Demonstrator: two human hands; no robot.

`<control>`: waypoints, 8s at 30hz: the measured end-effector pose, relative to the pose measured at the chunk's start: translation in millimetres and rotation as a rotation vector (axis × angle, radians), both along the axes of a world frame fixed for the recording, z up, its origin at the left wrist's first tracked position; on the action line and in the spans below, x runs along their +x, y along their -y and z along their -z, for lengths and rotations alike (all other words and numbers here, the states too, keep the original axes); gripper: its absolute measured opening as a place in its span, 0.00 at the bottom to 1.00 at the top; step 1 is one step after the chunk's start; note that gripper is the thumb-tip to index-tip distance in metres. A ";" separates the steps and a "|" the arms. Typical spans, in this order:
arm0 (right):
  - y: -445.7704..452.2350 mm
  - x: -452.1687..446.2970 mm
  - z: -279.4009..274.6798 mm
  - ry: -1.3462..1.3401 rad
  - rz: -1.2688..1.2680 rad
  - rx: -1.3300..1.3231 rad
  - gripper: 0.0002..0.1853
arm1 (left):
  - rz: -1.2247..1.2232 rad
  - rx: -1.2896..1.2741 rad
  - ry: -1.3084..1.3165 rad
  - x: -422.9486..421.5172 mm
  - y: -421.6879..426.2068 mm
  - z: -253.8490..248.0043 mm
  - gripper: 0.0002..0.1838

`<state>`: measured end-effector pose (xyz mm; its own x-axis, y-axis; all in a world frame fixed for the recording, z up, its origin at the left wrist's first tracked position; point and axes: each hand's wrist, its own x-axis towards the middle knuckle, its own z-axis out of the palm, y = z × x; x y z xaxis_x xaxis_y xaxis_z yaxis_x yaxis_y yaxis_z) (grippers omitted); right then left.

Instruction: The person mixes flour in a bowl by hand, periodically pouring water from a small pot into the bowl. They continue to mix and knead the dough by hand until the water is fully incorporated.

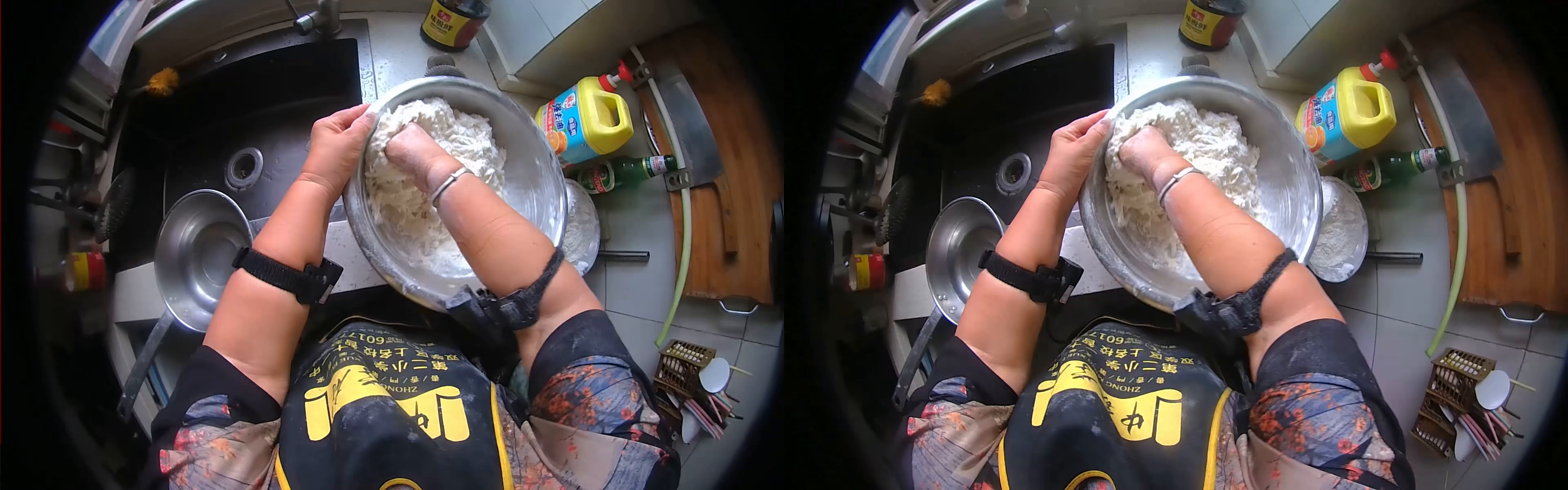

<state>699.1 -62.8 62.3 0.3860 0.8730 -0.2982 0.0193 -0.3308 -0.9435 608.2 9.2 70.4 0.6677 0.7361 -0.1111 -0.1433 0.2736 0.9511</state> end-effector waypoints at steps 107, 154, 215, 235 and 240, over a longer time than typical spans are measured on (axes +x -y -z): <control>158.7 68.2 -56.3 -0.154 0.133 -0.212 0.11 | -0.119 0.352 -0.195 -24.6 21.8 3.6 0.18; 114.6 -18.4 -34.5 1.097 -0.836 -0.407 0.11 | -0.042 0.109 -0.149 -19.8 11.3 -1.4 0.14; 63.8 115.9 -17.9 0.091 -0.193 -0.121 0.17 | -0.103 0.543 -0.359 -85.6 62.7 -14.6 0.28; 137.7 -20.0 -43.1 0.976 -0.829 -0.485 0.11 | -0.106 0.434 -0.407 -34.3 1.4 -6.3 0.22; 87.5 -10.5 -17.0 1.496 -1.193 -0.449 0.16 | -0.078 0.473 -0.423 -37.6 1.4 -4.2 0.23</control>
<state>688.6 -150.4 79.3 -0.1326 0.8014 -0.5833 0.9439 0.2817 0.1725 570.6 7.8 74.6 0.5794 0.8150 -0.0043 0.2688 -0.1861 0.9450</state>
